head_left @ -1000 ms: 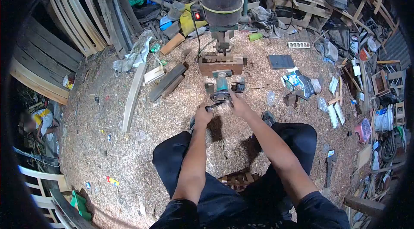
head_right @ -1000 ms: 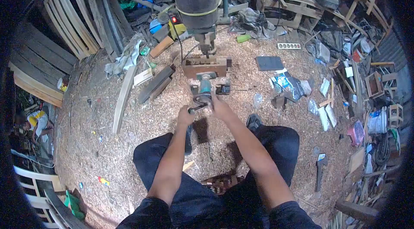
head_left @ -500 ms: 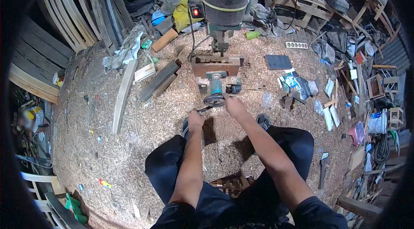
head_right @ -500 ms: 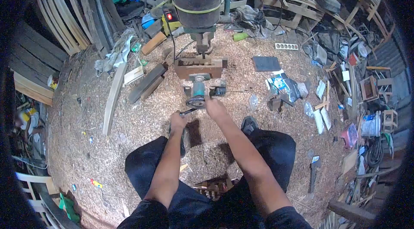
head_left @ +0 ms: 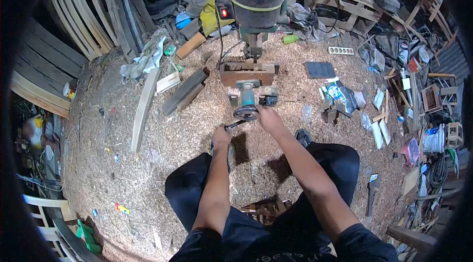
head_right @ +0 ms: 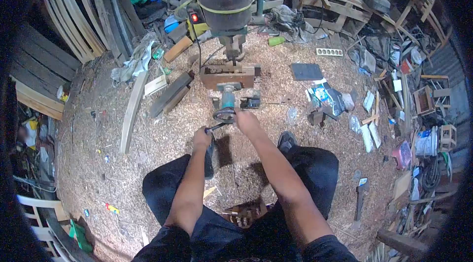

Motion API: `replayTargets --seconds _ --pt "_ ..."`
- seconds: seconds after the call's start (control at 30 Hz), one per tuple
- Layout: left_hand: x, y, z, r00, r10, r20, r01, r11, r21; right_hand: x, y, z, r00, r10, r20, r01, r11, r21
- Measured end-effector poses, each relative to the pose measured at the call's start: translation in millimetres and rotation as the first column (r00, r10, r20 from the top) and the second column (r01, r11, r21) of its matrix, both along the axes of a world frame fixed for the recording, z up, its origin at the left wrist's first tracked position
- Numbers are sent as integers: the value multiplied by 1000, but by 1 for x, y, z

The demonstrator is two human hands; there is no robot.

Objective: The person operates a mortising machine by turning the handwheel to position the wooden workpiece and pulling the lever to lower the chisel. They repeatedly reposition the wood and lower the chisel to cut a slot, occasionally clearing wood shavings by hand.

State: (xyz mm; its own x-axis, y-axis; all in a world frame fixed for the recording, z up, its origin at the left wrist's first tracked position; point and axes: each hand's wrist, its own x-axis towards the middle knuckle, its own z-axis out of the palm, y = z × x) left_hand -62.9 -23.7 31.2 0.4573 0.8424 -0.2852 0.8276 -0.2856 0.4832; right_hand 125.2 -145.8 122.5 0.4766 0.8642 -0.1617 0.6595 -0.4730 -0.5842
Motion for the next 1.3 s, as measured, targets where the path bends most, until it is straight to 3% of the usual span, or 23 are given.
replayTargets --seconds 0.13,0.23,0.3,0.37,0.4,0.43,0.53,0.6,0.73,0.87,0.9,0.93,0.97,1.07,1.13,1.17,1.23,1.3 --pt "15 -2 37 925 160 345 -223 962 154 13 1 22 999 -28 21 23 977 211" --pt "47 -2 119 759 33 650 -241 942 233 32 7 63 985 -172 -11 154 852 500" --pt "74 2 178 569 -121 813 -225 928 296 44 13 116 970 -244 -17 202 761 617" --pt "91 -6 274 563 -255 786 -241 859 451 55 15 176 961 -277 -29 206 639 741" --pt "104 -3 307 496 -316 809 -267 831 488 62 18 209 962 -273 -28 183 565 805" --pt "118 2 338 426 -378 822 -295 801 521 69 20 241 963 -270 -26 159 484 860" --pt "156 14 424 335 -564 755 -335 678 655 83 33 326 963 -253 -93 192 402 895" --pt "186 32 455 336 -624 706 -358 608 708 113 61 353 950 -311 15 94 332 938" --pt "230 55 481 368 -646 669 -410 534 740 165 111 402 906 -415 87 42 292 955" --pt "241 59 475 375 -639 672 -479 487 730 240 176 419 827 -544 145 60 341 938" --pt "243 59 474 353 -652 672 -488 484 726 275 199 417 911 -400 99 74 396 915" --pt "245 60 474 337 -656 675 -494 487 720 266 198 429 917 -395 -51 269 521 810" --pt "245 62 471 334 -653 680 -494 493 716 258 186 445 967 -236 -92 225 633 741" --pt "252 71 464 299 -667 682 -496 502 708 291 233 443 854 -425 -298 491 473 732" --pt "253 72 463 292 -696 656 -550 439 711 281 227 441 850 -299 -433 522 375 766" --pt "254 72 462 298 -697 652 -549 434 714 260 205 448 868 -118 -482 491 348 799" --pt "253 71 461 306 -693 653 -549 431 716 230 169 460 786 -208 -582 613 386 690" --pt "250 71 458 323 -696 642 -537 424 729 207 146 454 747 -236 -621 662 341 667"
